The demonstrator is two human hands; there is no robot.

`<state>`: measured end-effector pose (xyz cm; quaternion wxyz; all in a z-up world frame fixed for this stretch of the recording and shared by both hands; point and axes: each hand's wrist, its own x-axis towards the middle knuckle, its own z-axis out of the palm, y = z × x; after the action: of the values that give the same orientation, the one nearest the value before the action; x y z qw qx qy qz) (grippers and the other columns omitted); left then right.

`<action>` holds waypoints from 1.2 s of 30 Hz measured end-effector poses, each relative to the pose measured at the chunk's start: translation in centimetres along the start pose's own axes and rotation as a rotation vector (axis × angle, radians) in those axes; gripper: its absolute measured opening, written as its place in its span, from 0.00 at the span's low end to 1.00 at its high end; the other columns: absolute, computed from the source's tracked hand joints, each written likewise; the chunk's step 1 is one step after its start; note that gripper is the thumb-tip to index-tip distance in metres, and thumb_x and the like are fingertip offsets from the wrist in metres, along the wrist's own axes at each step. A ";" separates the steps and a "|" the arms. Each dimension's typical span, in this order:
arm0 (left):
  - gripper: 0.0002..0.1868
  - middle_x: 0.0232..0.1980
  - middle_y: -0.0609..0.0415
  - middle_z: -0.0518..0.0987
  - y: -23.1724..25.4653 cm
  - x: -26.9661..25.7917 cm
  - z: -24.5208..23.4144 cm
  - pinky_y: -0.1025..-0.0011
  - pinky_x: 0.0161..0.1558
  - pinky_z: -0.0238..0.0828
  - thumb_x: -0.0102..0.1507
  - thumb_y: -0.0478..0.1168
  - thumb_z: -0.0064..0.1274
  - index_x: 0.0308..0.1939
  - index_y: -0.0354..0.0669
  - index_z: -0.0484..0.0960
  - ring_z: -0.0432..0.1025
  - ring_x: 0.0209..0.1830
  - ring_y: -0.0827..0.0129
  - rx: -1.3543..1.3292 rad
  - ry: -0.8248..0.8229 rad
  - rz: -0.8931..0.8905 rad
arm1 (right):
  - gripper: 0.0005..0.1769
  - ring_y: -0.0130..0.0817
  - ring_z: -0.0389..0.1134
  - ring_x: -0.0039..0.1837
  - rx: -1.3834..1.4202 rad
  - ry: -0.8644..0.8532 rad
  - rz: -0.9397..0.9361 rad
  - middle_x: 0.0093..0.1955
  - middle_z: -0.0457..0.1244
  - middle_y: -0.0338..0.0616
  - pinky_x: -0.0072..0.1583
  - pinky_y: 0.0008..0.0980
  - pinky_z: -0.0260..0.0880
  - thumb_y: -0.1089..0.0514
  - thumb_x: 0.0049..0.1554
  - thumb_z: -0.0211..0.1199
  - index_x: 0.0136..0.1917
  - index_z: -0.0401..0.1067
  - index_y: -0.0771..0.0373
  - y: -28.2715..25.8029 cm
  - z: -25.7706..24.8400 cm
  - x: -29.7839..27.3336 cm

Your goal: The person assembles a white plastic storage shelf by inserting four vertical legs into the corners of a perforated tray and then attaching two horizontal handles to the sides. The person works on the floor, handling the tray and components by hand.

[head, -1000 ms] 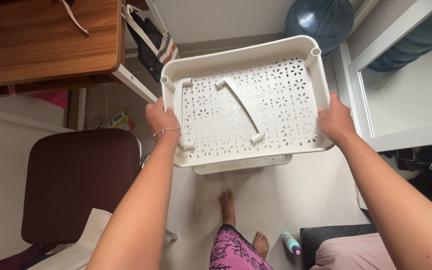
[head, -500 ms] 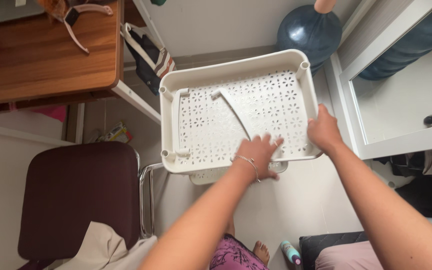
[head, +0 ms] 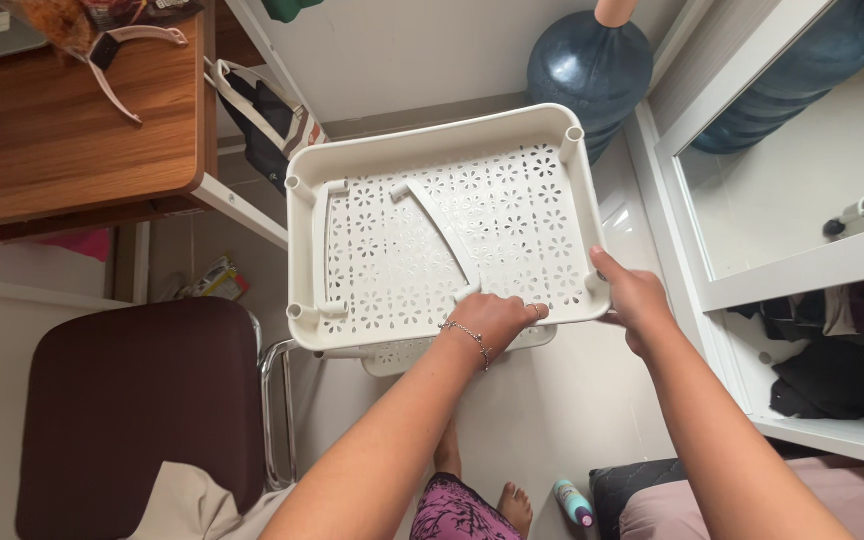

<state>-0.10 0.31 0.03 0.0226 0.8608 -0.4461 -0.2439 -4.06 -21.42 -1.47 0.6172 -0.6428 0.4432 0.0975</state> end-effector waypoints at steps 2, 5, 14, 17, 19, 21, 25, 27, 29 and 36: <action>0.27 0.43 0.56 0.82 0.3 -0.2 0.7 0.60 0.41 0.75 0.63 0.30 0.47 0.62 0.65 0.72 0.80 0.42 0.58 0.003 0.037 0.014 | 0.36 0.41 0.72 0.54 0.058 -0.027 0.026 0.57 0.68 0.55 0.56 0.40 0.74 0.39 0.59 0.61 0.61 0.69 0.77 0.2 0.0 -0.6; 0.28 0.43 0.57 0.81 0.3 0.4 1.8 0.59 0.43 0.74 0.63 0.30 0.46 0.61 0.69 0.73 0.80 0.40 0.59 0.021 0.124 0.026 | 0.34 0.41 0.72 0.54 0.164 -0.085 0.006 0.57 0.69 0.55 0.56 0.39 0.72 0.41 0.59 0.61 0.62 0.70 0.76 0.8 -0.1 -0.4; 0.29 0.44 0.56 0.81 1.5 -0.6 1.6 0.62 0.40 0.77 0.63 0.29 0.46 0.64 0.66 0.72 0.80 0.44 0.60 0.030 0.061 -0.011 | 0.31 0.41 0.68 0.45 0.000 0.042 -0.092 0.47 0.68 0.54 0.50 0.42 0.68 0.42 0.62 0.59 0.52 0.73 0.78 3.2 0.7 2.0; 0.30 0.43 0.55 0.81 1.3 -0.9 1.6 0.62 0.39 0.77 0.62 0.29 0.47 0.65 0.66 0.71 0.80 0.42 0.59 0.049 0.104 0.002 | 0.31 0.48 0.68 0.43 -0.259 0.203 -0.221 0.41 0.67 0.58 0.50 0.46 0.68 0.41 0.63 0.57 0.44 0.74 0.78 3.5 1.6 1.4; 0.29 0.43 0.55 0.81 1.3 -1.2 1.8 0.61 0.39 0.77 0.63 0.30 0.47 0.64 0.65 0.71 0.80 0.42 0.59 0.052 0.121 -0.002 | 0.31 0.53 0.69 0.43 -0.390 0.275 -0.363 0.40 0.67 0.62 0.50 0.48 0.68 0.42 0.63 0.57 0.41 0.74 0.77 3.5 1.8 1.1; 0.26 0.43 0.55 0.81 1.2 -1.5 1.8 0.61 0.40 0.77 0.64 0.31 0.47 0.63 0.65 0.72 0.80 0.42 0.59 0.041 0.132 -0.018 | 0.29 0.56 0.69 0.44 -0.472 0.325 -0.552 0.40 0.66 0.64 0.50 0.49 0.68 0.42 0.63 0.58 0.41 0.75 0.75 3.2 2.2 1.1; 0.25 0.42 0.54 0.82 1.6 -1.2 1.8 0.62 0.38 0.77 0.65 0.32 0.47 0.63 0.63 0.72 0.80 0.41 0.59 0.006 0.133 -0.053 | 0.32 0.60 0.70 0.43 -0.535 0.308 -0.452 0.39 0.67 0.65 0.51 0.52 0.68 0.41 0.64 0.53 0.38 0.75 0.75 2.3 2.3 0.5; 0.25 0.42 0.53 0.82 1.7 -0.8 1.9 0.62 0.37 0.77 0.64 0.30 0.47 0.62 0.62 0.73 0.80 0.40 0.58 0.000 0.142 -0.057 | 0.33 0.60 0.70 0.42 -0.547 0.295 -0.379 0.37 0.68 0.65 0.50 0.52 0.69 0.40 0.64 0.52 0.38 0.74 0.75 1.8 2.1 0.3; 0.25 0.41 0.54 0.82 1.7 -0.5 2.0 0.62 0.37 0.77 0.63 0.30 0.47 0.61 0.63 0.74 0.80 0.39 0.59 0.002 0.208 -0.037 | 0.32 0.59 0.71 0.41 -0.547 0.298 -0.378 0.37 0.68 0.64 0.50 0.52 0.70 0.40 0.63 0.52 0.38 0.75 0.74 1.3 2.1 0.5; 0.26 0.42 0.55 0.81 1.7 -0.8 1.6 0.62 0.38 0.77 0.65 0.30 0.48 0.64 0.64 0.73 0.80 0.40 0.59 -0.008 0.171 -0.054 | 0.33 0.58 0.70 0.42 -0.609 0.307 -0.421 0.36 0.67 0.62 0.51 0.52 0.69 0.39 0.64 0.51 0.38 0.76 0.72 1.6 2.2 1.5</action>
<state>-2.46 0.22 -0.61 0.0576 0.8901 -0.4181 -0.1718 -3.42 -19.90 -4.09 0.3312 -0.8803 0.3397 -0.0015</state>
